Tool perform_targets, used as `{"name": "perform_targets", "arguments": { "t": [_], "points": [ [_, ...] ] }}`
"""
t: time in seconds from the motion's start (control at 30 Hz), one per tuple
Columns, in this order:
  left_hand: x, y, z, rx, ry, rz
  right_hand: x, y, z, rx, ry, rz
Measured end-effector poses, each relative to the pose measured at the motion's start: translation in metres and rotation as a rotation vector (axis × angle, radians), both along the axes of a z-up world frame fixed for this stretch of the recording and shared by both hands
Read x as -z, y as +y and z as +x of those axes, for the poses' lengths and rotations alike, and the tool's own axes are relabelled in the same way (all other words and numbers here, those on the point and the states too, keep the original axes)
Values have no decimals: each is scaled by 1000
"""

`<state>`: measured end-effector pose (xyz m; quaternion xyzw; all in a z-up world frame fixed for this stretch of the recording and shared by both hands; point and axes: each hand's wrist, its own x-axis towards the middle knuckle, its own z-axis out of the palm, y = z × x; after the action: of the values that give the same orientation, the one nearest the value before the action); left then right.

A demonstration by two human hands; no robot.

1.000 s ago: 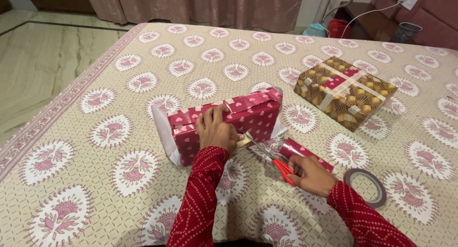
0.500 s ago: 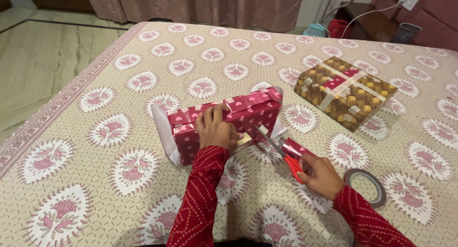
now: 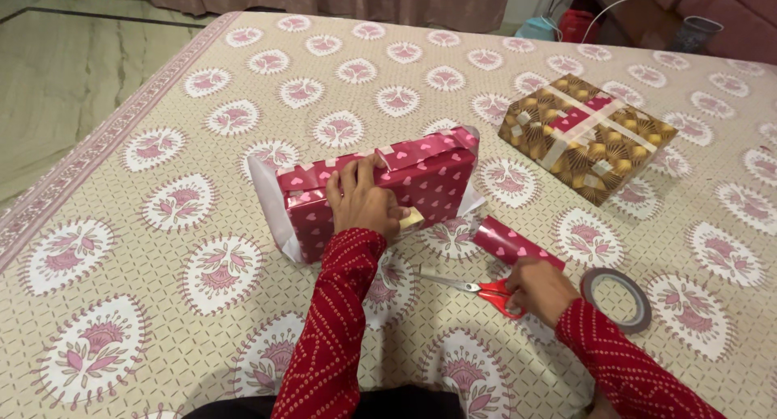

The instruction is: The person wraps a rectangular gift box with red heart-patterned wrapping paper on a patterned tablecloth. They fold the paper edges, apply clear adhesive tape to secure the folds, and use scissors to cut tape as needed. A second wrapped gift sits nearby.

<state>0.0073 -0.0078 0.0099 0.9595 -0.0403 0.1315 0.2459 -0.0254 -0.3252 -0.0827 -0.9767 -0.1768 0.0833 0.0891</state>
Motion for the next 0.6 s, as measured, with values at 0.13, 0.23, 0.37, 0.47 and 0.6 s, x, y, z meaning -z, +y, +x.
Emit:
{"name": "perform_targets", "arguments": {
  "t": [0.13, 0.23, 0.37, 0.47, 0.6],
  "points": [
    [0, 1, 1, 4, 36, 0, -1, 9, 8, 157, 126, -215],
    [3, -2, 3, 10, 19, 3, 2, 19, 15, 125, 91, 168],
    [4, 1, 1, 0, -17, 26, 13, 50, 24, 361, 407, 604],
    [4, -1, -1, 5, -16, 7, 20, 78, 27, 488, 562, 797],
    [3, 0, -4, 20, -51, 0, 19, 108, 25, 549, 441, 836]
  ]
}}
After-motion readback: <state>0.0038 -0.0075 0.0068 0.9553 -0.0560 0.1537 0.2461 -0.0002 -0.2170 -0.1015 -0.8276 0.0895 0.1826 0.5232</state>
